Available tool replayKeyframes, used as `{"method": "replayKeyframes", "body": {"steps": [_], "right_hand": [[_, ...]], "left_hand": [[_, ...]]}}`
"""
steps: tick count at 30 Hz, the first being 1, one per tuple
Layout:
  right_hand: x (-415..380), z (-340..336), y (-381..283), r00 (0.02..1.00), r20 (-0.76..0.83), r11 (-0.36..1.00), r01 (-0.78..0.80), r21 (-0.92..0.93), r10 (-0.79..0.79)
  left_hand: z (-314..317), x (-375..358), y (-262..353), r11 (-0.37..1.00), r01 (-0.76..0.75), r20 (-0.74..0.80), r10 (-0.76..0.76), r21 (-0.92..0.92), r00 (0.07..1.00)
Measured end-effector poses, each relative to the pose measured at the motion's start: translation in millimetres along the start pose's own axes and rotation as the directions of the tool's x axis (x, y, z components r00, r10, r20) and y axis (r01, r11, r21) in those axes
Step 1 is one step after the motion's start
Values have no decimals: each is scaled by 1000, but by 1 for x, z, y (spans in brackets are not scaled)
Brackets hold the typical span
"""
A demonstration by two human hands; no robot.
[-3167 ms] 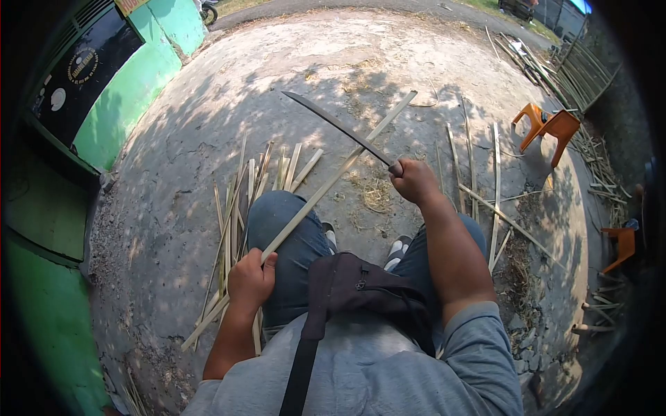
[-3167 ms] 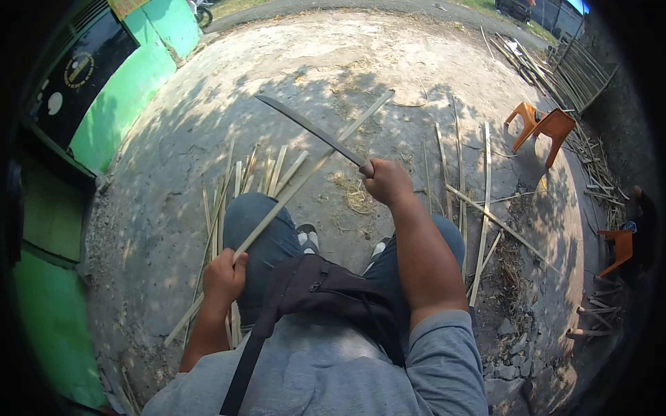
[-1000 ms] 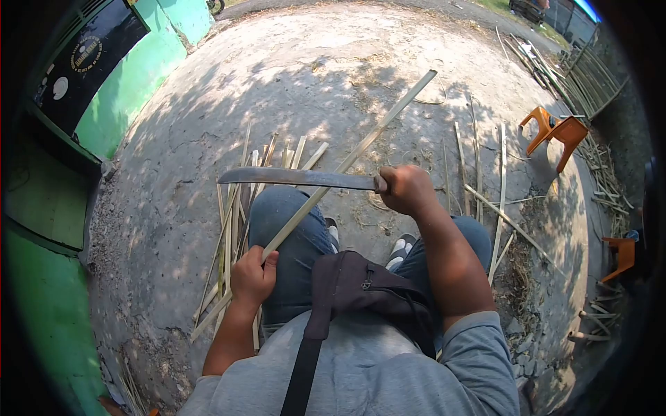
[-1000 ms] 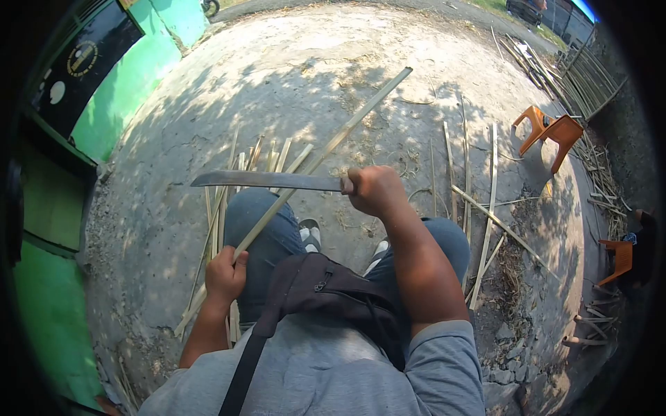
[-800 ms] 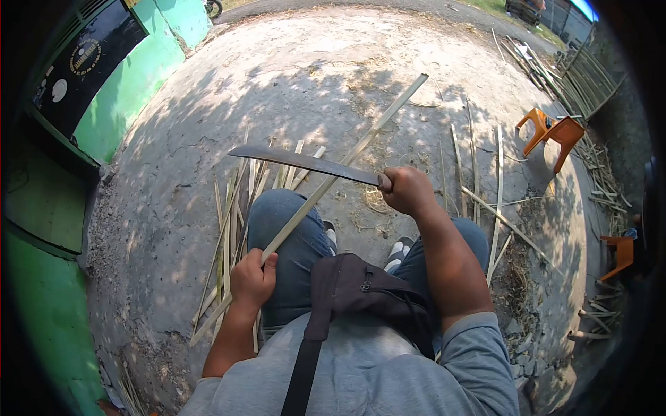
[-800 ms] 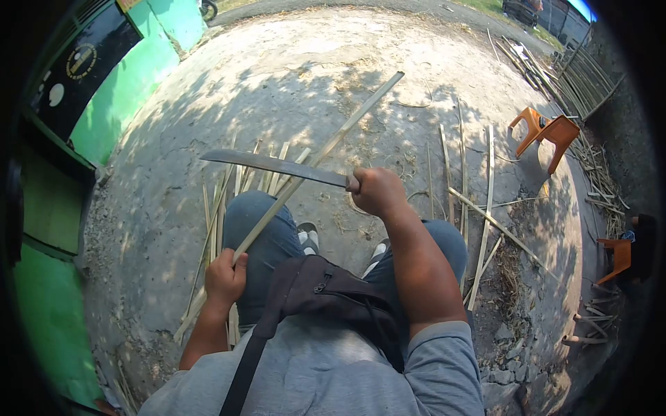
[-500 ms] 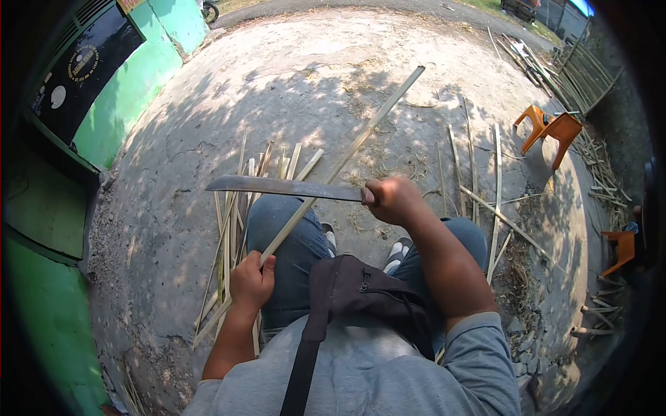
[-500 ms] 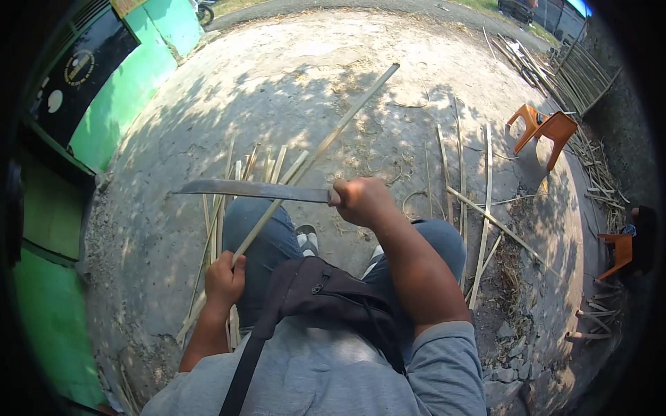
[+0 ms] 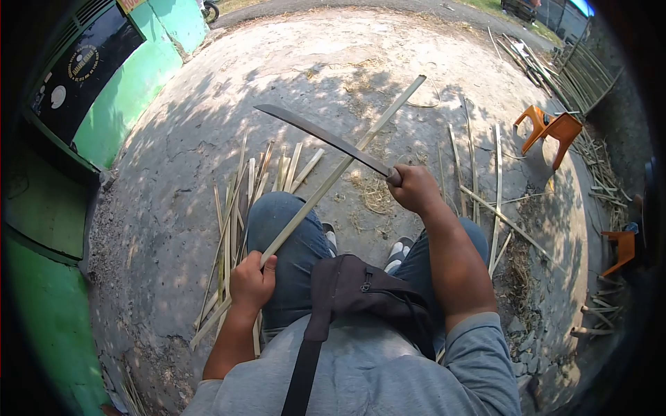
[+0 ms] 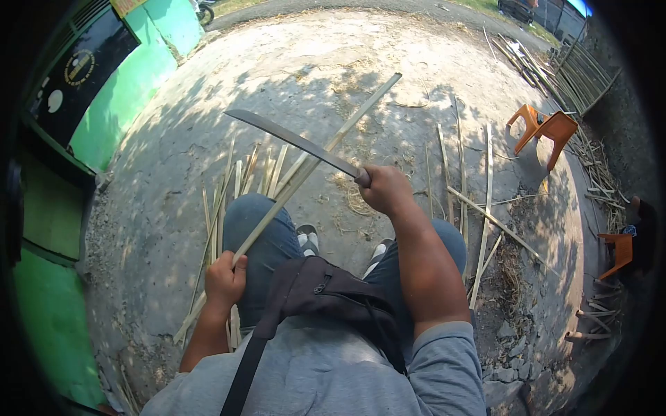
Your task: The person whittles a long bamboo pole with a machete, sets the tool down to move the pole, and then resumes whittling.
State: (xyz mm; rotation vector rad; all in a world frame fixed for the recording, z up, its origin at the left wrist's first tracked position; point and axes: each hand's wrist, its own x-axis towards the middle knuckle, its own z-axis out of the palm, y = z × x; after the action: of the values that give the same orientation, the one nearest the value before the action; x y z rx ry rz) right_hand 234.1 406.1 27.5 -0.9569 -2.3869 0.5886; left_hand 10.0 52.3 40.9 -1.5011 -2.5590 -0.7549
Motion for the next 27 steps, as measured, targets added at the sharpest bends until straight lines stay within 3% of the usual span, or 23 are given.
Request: {"method": "replayKeyframes", "body": {"steps": [4, 11, 14, 17, 18, 21, 27], "right_hand": [[-3, 6, -7, 996, -6, 995, 88, 51, -88], [-6, 19, -22, 952, 17, 947, 306, -98, -305], [-3, 10, -18, 971, 9, 960, 236, -148, -237], [5, 10, -3, 994, -76, 993, 65, -100, -73], [6, 6, 1, 998, -39, 997, -49, -61, 46], [4, -1, 9, 990, -34, 987, -135, 92, 138], [1, 6, 5, 996, -10, 990, -85, 113, 86]], "left_hand": [[0, -1, 1, 1000, 11, 1, -11, 15, 1000], [0, -1, -1, 1000, 14, 8, -14, 10, 1000], [-2, 1, -1, 1000, 23, 33, -22, -18, 999], [0, 0, -3, 1000, 17, 22, -17, -12, 1000], [0, 0, -3, 1000, 15, 21, -15, -7, 1000], [-2, 0, -3, 1000, 15, 24, -15, 15, 1000], [-3, 0, 3, 999, 28, 23, -29, 22, 999]]}}
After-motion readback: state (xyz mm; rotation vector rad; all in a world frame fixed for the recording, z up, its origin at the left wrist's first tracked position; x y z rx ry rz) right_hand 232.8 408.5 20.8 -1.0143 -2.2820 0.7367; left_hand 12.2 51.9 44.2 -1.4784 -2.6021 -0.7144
